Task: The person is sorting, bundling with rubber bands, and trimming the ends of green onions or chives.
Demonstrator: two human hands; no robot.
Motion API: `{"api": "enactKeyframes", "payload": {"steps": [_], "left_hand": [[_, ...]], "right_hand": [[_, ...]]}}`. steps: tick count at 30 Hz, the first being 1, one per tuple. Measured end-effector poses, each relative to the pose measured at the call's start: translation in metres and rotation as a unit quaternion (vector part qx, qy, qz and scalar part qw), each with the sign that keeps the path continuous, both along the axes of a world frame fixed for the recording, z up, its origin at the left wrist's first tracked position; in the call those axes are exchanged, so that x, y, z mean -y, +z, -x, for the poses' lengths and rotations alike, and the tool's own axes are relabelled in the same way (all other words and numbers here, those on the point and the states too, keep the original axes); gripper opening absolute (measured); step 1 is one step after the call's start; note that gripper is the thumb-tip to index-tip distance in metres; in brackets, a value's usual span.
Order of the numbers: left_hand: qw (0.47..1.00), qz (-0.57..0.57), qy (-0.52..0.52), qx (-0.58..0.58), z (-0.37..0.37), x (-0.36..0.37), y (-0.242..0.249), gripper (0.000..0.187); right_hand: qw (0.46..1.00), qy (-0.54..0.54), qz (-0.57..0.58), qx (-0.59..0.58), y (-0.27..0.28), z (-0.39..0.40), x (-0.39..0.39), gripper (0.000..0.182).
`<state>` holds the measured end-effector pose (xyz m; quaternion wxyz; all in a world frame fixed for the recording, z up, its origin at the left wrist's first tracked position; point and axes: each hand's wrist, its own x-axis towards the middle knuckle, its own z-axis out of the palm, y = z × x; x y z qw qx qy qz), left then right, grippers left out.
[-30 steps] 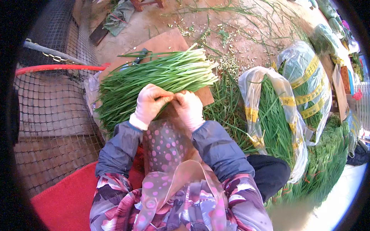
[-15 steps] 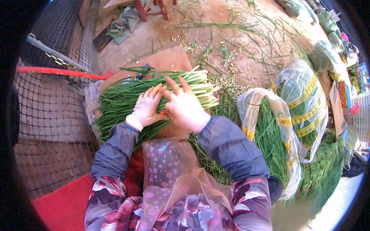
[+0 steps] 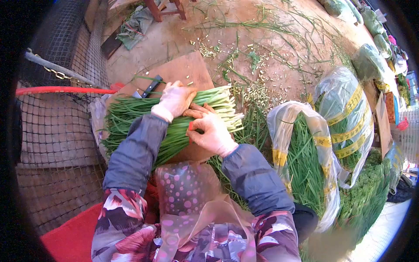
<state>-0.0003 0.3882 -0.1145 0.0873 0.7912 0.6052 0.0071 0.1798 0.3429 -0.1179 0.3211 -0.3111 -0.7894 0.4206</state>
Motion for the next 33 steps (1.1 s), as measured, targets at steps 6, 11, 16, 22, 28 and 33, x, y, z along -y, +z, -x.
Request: {"api": "enactKeyframes", "payload": {"steps": [6, 11, 16, 22, 28, 33], "left_hand": [[0.978, -0.142, -0.01, 0.151, 0.006, 0.101, -0.019, 0.024], [0.977, -0.061, 0.043, 0.199, -0.005, 0.118, 0.005, 0.02], [0.971, -0.146, 0.063, 0.177, 0.002, 0.084, 0.006, 0.029], [0.992, -0.039, 0.008, 0.124, 0.006, 0.054, -0.011, 0.021], [0.989, -0.011, 0.048, 0.141, 0.007, 0.102, -0.018, 0.021], [0.964, 0.037, 0.155, 0.21, 0.009, 0.1, -0.024, 0.017]], "right_hand": [[0.958, 0.017, -0.193, 0.211, 0.052, 0.007, 0.041, 0.01], [0.953, 0.115, -0.064, 0.273, 0.024, 0.003, 0.022, 0.021], [0.956, 0.094, -0.029, 0.275, 0.015, 0.003, 0.02, 0.024], [0.968, 0.079, -0.033, 0.237, 0.015, -0.002, 0.026, 0.026], [0.951, 0.086, -0.072, 0.287, 0.012, 0.002, 0.026, 0.029], [0.95, 0.112, -0.018, 0.289, 0.022, 0.004, 0.018, 0.031]]}}
